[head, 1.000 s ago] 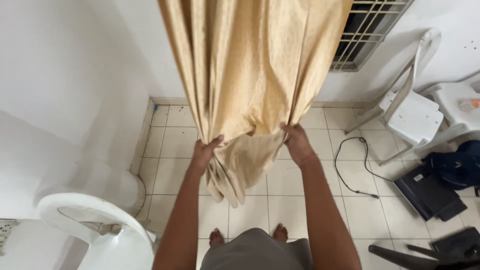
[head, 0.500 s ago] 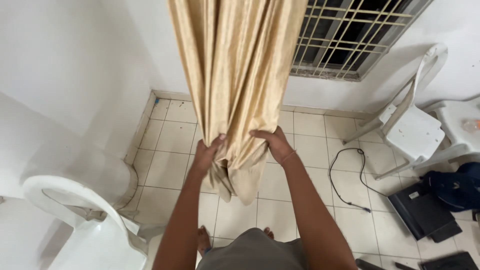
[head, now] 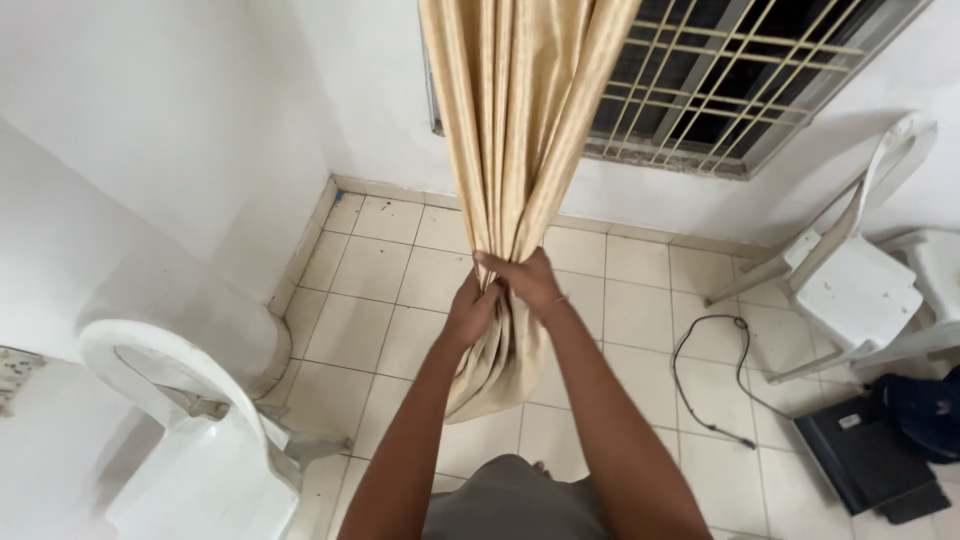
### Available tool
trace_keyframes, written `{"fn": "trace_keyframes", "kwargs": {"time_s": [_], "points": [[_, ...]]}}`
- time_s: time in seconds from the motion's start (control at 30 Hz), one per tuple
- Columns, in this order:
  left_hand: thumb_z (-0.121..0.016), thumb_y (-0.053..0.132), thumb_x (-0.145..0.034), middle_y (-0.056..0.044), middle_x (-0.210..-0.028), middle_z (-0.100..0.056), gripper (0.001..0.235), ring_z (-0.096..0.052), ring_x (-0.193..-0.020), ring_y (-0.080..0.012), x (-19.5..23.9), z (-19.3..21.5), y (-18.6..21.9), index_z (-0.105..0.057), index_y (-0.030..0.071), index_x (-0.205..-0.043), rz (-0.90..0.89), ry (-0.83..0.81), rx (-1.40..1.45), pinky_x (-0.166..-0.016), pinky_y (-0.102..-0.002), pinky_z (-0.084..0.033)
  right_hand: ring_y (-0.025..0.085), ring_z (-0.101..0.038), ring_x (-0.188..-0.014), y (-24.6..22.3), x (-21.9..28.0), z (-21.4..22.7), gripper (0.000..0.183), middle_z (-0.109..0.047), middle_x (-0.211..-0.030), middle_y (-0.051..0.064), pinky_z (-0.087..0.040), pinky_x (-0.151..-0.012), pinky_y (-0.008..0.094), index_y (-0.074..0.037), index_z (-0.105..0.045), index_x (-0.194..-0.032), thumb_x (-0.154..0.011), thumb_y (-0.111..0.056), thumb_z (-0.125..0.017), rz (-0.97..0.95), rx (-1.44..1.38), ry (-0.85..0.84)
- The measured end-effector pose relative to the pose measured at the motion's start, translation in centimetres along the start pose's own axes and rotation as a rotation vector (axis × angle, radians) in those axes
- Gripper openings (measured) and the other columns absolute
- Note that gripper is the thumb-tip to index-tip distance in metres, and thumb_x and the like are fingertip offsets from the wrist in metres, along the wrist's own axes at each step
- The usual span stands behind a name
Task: The person stands at a window and adjusts a beige curtain, gathering and spreading the fabric with both hands, then pulls the curtain aside and smooths it over the window grille, repositioning the fabric along the window.
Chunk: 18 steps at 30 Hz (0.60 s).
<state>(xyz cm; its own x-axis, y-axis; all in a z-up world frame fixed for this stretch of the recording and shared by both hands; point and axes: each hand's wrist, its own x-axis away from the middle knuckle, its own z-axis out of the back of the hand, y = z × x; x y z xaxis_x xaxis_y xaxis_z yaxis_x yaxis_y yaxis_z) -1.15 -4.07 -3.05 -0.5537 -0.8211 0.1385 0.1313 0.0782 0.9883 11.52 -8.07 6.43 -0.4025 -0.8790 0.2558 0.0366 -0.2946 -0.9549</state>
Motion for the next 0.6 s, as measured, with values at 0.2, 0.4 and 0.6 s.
{"fn": "trace_keyframes", "kwargs": {"time_s": [0.2,0.4,0.6], "points": [[-0.053,0.045,-0.103,-0.015,-0.128,-0.065,0.059,-0.058,-0.121,-0.0268,0.6,8.4,-2.1,-0.054,0.003,-0.144,0.180,0.187,0.008,-0.105,-0.041,-0.044,0.022,-0.074,-0.102,3.0,-0.6,4.1,0.061,-0.076,-0.113,0.014,-0.057,-0.096,0.030,-0.001,-0.067,-0.124,-0.076,-0.034,-0.087,-0.026,-0.062,0.185],[-0.062,0.036,-0.096,-0.018,-0.122,-0.068,0.056,-0.063,-0.116,-0.0298,-0.3,11.0,-3.8,-0.058,-0.003,-0.135,0.142,0.068,0.151,-0.104,-0.042,-0.046,0.026,-0.061,-0.088,2.8,0.3,2.7,0.062,-0.074,-0.111,0.019,-0.050,-0.080,0.039,0.005,-0.071,-0.127,-0.084,-0.038,-0.082,-0.081,-0.124,0.134],[-0.069,0.016,-0.085,-0.016,-0.113,-0.072,0.048,-0.070,-0.102,-0.0250,1.9,6.1,1.6,-0.058,-0.002,-0.128,0.012,-0.132,0.203,-0.092,-0.037,-0.057,0.013,-0.070,-0.098,-0.6,2.1,-4.2,0.058,-0.075,-0.107,0.006,-0.056,-0.087,0.029,0.002,-0.066,-0.125,-0.082,-0.034,-0.080,0.084,-0.204,0.024]]}}
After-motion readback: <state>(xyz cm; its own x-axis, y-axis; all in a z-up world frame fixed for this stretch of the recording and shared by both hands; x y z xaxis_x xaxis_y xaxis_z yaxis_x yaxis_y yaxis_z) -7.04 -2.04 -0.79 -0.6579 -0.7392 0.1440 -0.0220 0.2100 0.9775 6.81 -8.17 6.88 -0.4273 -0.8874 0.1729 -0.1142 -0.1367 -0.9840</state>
